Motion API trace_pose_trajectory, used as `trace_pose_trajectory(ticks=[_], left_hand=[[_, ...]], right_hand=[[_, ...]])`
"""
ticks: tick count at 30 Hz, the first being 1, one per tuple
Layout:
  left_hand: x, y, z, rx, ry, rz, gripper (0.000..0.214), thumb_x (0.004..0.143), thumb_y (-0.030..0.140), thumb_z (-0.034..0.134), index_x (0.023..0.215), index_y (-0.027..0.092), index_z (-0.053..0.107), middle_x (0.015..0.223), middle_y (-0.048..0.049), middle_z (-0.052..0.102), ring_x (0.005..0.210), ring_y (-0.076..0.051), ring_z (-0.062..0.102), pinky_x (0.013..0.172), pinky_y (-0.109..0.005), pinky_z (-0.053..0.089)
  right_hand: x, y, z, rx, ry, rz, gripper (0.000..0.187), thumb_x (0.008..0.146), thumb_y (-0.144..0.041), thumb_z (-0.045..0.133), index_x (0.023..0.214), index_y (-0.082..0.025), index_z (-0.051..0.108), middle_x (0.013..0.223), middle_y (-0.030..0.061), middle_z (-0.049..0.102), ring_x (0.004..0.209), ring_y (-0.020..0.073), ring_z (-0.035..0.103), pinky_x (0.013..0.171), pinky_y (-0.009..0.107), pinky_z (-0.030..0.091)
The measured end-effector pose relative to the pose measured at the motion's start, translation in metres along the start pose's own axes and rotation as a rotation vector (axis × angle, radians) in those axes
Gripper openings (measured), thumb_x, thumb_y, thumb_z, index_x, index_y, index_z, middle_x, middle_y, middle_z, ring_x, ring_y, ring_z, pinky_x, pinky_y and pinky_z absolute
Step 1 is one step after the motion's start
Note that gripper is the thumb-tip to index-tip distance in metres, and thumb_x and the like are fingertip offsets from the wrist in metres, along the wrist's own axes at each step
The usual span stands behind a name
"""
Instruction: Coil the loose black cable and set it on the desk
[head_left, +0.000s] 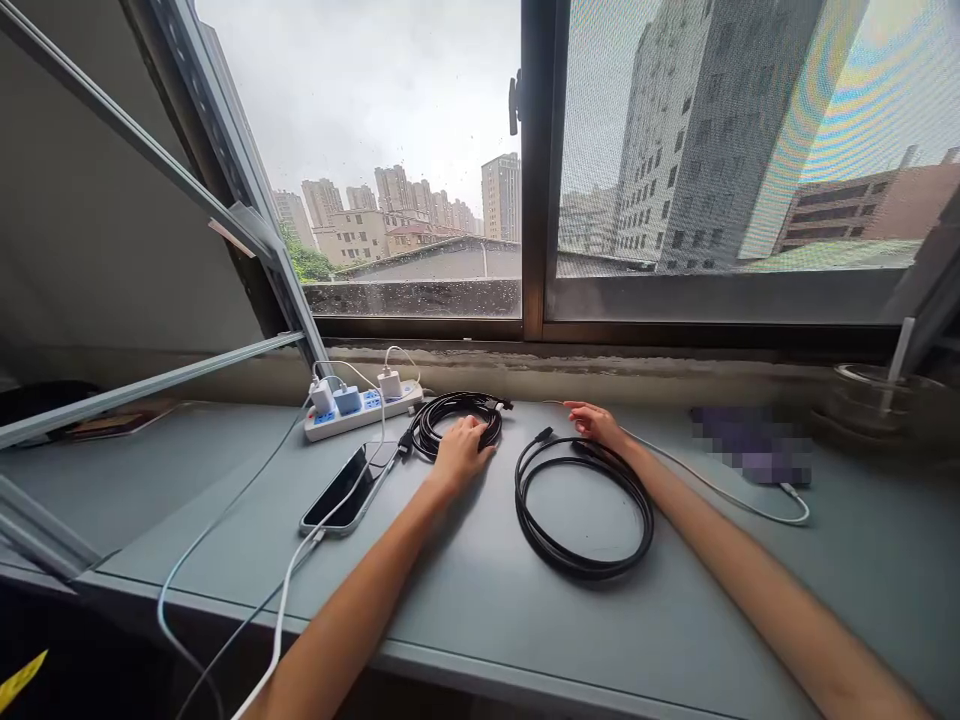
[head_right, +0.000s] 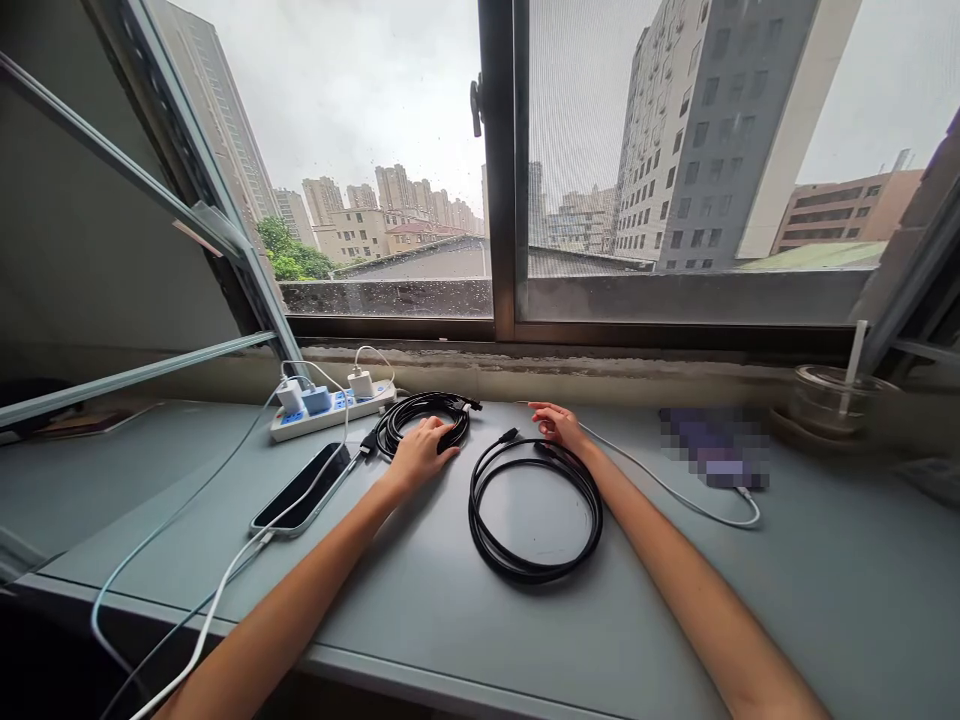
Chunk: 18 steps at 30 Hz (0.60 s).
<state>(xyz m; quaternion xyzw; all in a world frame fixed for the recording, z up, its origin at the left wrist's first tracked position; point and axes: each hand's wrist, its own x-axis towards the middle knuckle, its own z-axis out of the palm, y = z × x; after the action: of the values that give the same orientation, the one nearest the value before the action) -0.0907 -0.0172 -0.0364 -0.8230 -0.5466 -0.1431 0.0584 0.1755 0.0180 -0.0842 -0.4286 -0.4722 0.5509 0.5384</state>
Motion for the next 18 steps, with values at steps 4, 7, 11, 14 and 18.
trace_pose_trajectory(ticks=[4, 7, 11, 14, 18], left_hand=[[-0.001, -0.001, -0.004, -0.011, 0.009, -0.030, 0.027, 0.085, 0.031, 0.055, 0.106, 0.019, 0.068, 0.104, -0.0087, 0.062, 0.101, -0.023, 0.055, 0.088, -0.034, 0.041], [-0.002, 0.000, -0.006, -0.025, 0.027, -0.047, 0.022, 0.086, 0.029, 0.053, 0.094, 0.021, 0.072, 0.101, -0.0070, 0.063, 0.098, -0.021, 0.056, 0.085, -0.032, 0.042], [-0.002, 0.000, -0.009, -0.046, 0.050, -0.074, 0.021, 0.085, 0.030, 0.055, 0.087, 0.020, 0.074, 0.100, -0.0061, 0.063, 0.094, -0.021, 0.058, 0.078, -0.030, 0.044], [-0.003, 0.000, -0.011, -0.057, 0.062, -0.101, 0.020, 0.083, 0.032, 0.058, 0.086, 0.020, 0.074, 0.100, -0.0061, 0.062, 0.094, -0.020, 0.058, 0.075, -0.029, 0.044], [-0.004, 0.000, -0.013, -0.067, 0.068, -0.126, 0.021, 0.081, 0.035, 0.060, 0.082, 0.020, 0.073, 0.098, -0.0054, 0.060, 0.089, -0.019, 0.059, 0.073, -0.028, 0.045]], right_hand=[[-0.001, -0.001, 0.001, 0.030, 0.003, 0.021, 0.019, 0.092, -0.028, 0.052, 0.104, -0.013, 0.057, 0.078, -0.0013, 0.055, 0.051, 0.0035, 0.044, 0.042, 0.015, 0.037], [0.000, -0.002, 0.001, 0.039, 0.008, 0.031, 0.019, 0.091, -0.028, 0.053, 0.103, -0.013, 0.057, 0.079, -0.0011, 0.055, 0.052, 0.0038, 0.045, 0.043, 0.015, 0.038], [0.001, -0.001, 0.000, 0.039, 0.009, 0.028, 0.020, 0.091, -0.029, 0.053, 0.104, -0.013, 0.057, 0.080, -0.0007, 0.056, 0.053, 0.0044, 0.047, 0.045, 0.016, 0.040], [0.001, 0.001, 0.000, 0.036, 0.010, 0.020, 0.021, 0.091, -0.030, 0.053, 0.103, -0.013, 0.057, 0.079, -0.0008, 0.057, 0.052, 0.0043, 0.046, 0.044, 0.016, 0.040], [0.001, 0.002, 0.000, 0.027, 0.008, 0.009, 0.021, 0.091, -0.031, 0.053, 0.103, -0.014, 0.058, 0.078, -0.0011, 0.057, 0.051, 0.0041, 0.046, 0.044, 0.016, 0.039]])
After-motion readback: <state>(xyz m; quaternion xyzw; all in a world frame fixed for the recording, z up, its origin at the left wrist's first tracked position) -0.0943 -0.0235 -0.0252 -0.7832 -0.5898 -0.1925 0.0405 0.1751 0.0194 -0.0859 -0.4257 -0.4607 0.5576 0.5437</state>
